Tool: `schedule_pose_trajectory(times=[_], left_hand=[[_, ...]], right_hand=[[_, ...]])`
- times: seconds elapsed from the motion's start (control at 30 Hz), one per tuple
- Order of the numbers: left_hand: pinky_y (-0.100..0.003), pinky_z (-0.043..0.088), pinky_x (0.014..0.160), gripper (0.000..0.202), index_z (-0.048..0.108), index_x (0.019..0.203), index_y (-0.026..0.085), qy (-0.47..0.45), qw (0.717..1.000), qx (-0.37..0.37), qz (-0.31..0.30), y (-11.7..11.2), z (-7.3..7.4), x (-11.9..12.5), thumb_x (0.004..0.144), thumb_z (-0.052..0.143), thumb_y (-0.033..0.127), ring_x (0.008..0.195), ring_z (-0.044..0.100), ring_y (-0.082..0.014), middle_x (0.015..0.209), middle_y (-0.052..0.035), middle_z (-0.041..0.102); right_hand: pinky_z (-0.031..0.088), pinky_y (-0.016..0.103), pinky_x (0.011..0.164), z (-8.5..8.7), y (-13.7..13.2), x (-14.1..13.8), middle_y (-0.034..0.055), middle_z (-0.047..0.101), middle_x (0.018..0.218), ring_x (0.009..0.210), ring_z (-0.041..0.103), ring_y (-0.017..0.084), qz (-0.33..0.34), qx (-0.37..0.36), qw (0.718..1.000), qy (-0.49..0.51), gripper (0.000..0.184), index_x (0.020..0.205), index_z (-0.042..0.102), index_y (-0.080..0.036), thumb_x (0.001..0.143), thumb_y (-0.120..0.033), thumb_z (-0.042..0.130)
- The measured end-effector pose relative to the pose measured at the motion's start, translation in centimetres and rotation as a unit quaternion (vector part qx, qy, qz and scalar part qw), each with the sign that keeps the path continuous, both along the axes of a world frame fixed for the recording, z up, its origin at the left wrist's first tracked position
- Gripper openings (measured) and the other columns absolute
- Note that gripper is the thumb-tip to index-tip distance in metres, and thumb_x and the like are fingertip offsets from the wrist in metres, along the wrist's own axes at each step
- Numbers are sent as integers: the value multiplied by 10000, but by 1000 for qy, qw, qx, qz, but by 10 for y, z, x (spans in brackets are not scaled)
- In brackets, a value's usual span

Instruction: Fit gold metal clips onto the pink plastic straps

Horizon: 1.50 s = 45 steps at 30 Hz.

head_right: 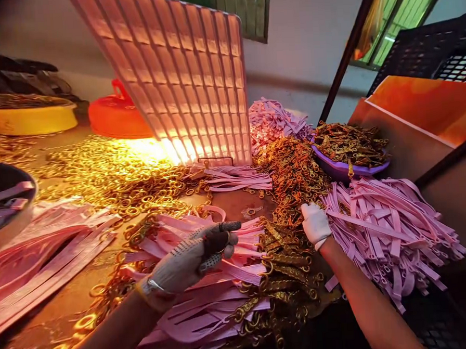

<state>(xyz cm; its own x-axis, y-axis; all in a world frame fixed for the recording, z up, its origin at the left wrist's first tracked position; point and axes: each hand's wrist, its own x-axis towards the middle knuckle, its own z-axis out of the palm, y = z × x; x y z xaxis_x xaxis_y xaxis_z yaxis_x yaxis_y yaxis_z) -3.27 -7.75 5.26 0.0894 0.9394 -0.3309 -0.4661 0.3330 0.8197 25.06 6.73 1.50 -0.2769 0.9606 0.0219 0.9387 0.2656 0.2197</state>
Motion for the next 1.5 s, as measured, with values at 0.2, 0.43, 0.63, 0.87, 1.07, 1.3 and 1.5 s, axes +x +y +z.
schedule_pose_trajectory(times=[0.2,0.43,0.63,0.87,1.07,1.3,1.5], left_hand=[[-206,406,471,356,504,1147,146,186,976,113,22,-1,-15,12,855,623,309,504,570,-106,796,-40,711],[-255,500,606,438,583,1219,162,291,931,219,11,3,-3,44,796,650,252,695,633,-162,804,-25,684],[-227,427,546,581,492,1252,131,160,971,174,26,-3,4,52,785,724,387,609,590,-137,720,-1,650],[-184,354,460,474,493,1151,176,138,982,126,22,5,-3,49,770,707,362,486,489,-77,694,48,586],[-141,297,459,389,538,1105,193,104,993,58,-17,23,-6,38,759,671,311,497,403,-39,724,48,528],[-257,429,546,272,682,955,122,502,847,129,-117,166,-7,7,885,604,373,576,554,-125,778,-52,655],[-438,543,893,344,615,1190,136,707,691,102,-109,269,-25,-4,944,619,376,1031,630,-225,1182,-103,631]], right_hand=[[500,326,963,18,-48,-48,91,692,1116,1032,635,203,162,-118,840,504,356,1260,603,-158,964,-227,418],[551,301,837,37,-98,-89,25,693,1007,873,641,164,232,-274,640,679,471,1242,603,-212,827,-392,732],[540,318,868,43,-98,-75,58,677,1069,953,635,187,215,-189,700,654,321,1234,565,-208,947,-352,552],[480,324,813,55,-105,-71,124,664,989,898,619,234,252,-34,935,248,211,1050,603,-139,859,-200,538],[343,281,630,46,-109,-78,100,704,824,727,643,216,191,-69,956,211,172,939,608,-157,903,-315,551],[242,294,602,39,-85,-72,75,727,821,729,650,187,91,-67,952,283,78,894,607,-180,892,-149,536],[246,296,595,39,-88,-67,57,726,805,724,655,194,121,-62,936,326,129,849,632,-211,900,-258,524]])
